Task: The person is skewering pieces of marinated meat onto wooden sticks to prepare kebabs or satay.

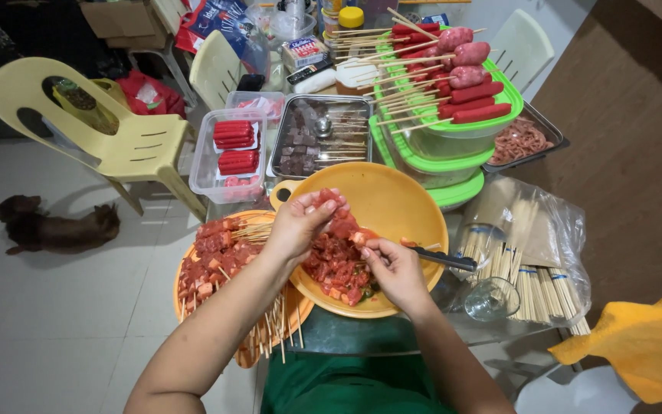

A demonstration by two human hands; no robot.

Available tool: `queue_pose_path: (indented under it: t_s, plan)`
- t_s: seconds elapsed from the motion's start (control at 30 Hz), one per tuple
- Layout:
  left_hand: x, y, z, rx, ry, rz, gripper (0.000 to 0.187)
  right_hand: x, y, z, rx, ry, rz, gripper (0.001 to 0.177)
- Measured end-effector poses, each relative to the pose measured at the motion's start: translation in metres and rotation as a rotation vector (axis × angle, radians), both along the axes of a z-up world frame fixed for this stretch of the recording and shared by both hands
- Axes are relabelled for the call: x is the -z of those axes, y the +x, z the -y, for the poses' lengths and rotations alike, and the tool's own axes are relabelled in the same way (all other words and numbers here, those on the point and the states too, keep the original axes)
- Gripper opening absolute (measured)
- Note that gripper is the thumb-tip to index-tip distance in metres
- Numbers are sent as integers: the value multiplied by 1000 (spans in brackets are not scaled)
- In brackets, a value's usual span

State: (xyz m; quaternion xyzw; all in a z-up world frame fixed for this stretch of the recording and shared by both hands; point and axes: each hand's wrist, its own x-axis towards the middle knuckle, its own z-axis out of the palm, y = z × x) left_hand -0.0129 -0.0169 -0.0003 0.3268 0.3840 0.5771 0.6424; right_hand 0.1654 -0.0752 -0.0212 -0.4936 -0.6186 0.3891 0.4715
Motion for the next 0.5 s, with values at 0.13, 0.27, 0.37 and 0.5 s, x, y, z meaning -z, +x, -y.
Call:
queue_pose_path:
  t_s: [0.13,0.27,0.37,0.5]
  plan:
    - [1,1,1,35,-18,33,34,4,0,0,-3,37,-58,11]
    - [1,3,2,38,-15,68,32,6,1,0,-8,87,-75,10]
    - [1,4,3,34,-6,81,33,4,-2,0,-14,84,-109,10]
    - [-1,3,3,54,-4,88,35,5,-4,2,-37,45,-186,11]
